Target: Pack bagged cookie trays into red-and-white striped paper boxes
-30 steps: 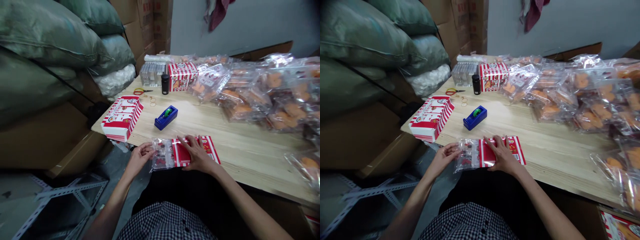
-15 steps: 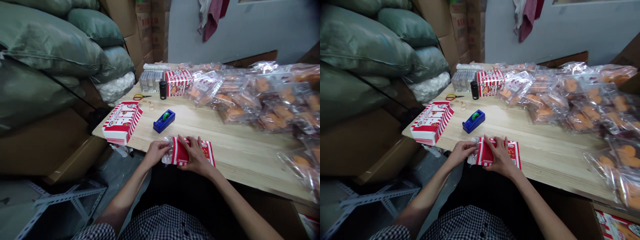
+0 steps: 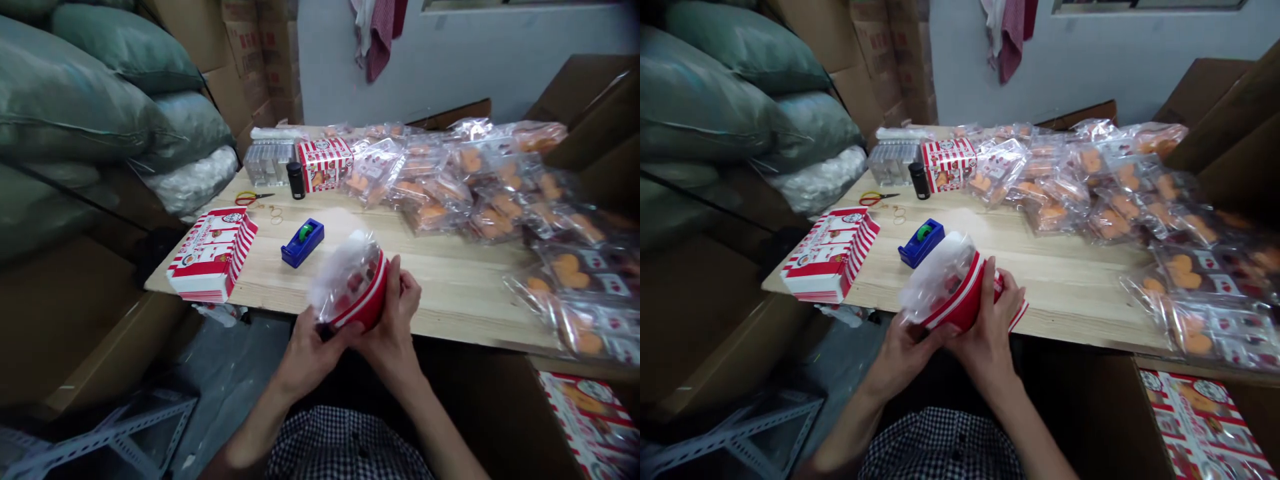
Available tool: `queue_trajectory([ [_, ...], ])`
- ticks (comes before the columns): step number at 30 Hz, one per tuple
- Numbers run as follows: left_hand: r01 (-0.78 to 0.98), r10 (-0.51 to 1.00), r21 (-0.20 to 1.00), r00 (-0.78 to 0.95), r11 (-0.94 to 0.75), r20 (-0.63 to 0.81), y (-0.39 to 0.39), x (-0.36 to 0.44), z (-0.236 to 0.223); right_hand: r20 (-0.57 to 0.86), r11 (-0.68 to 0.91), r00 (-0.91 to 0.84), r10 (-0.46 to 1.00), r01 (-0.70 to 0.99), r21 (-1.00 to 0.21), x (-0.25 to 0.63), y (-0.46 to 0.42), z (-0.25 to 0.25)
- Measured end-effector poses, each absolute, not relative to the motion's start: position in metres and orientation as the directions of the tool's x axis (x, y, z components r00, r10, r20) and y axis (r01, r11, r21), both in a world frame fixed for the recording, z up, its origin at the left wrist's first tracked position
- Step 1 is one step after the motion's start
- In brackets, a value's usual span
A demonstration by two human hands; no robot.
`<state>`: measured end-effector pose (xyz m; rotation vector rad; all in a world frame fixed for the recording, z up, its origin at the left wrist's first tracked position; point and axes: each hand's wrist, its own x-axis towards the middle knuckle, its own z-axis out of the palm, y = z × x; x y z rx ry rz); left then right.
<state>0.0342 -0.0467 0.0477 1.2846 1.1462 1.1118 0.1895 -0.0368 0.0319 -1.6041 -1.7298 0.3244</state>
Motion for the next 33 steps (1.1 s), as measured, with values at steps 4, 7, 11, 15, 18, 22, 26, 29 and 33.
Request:
queue_trajectory([
  [4,0.063,0.973,0.985,0.153,0.163,-0.171,-0.066,0.015,0.036,0.173,0.086,0.113,0.978,0.538,-0.839,0.198,-0.095,0.026],
  [7,0.097,0.933,0.981,0.305,0.170,-0.192,-0.070,0.006,0.018,-0.027,-0.052,0.131,0.991,0.194,-0.980,0.214,-0.113,0.003],
  [11,0.093,0.894,0.982,0.408,0.165,-0.188,-0.079,0.018,-0.003,-0.329,-0.291,0.177,0.928,-0.210,-0.933,0.216,-0.115,-0.023],
  [15,0.017,0.897,0.961,0.355,0.277,-0.265,-0.094,0.030,-0.004,-0.426,-0.305,0.302,0.853,-0.373,-0.876,0.202,-0.118,-0.023],
  [18,-0.042,0.904,0.930,0.258,0.364,-0.342,-0.103,0.033,-0.001,-0.459,-0.317,0.302,0.835,-0.418,-0.851,0.195,-0.124,-0.020],
  [22,0.003,0.930,0.932,0.076,0.362,-0.361,-0.108,0.036,-0.003,-0.477,-0.358,0.259,0.840,-0.396,-0.846,0.190,-0.131,-0.024],
  [26,-0.062,0.939,0.937,0.009,0.344,-0.344,-0.109,0.041,0.001,-0.475,-0.389,0.239,0.847,-0.331,-0.860,0.190,-0.135,-0.016],
  [29,-0.103,0.937,0.932,0.018,0.349,-0.349,-0.109,0.045,0.007,-0.457,-0.399,0.200,0.866,-0.274,-0.875,0.196,-0.134,-0.005],
  [33,-0.082,0.910,0.907,0.029,0.414,-0.413,-0.106,0.046,0.001,-0.488,-0.441,0.166,0.857,-0.254,-0.861,0.202,-0.131,-0.008],
])
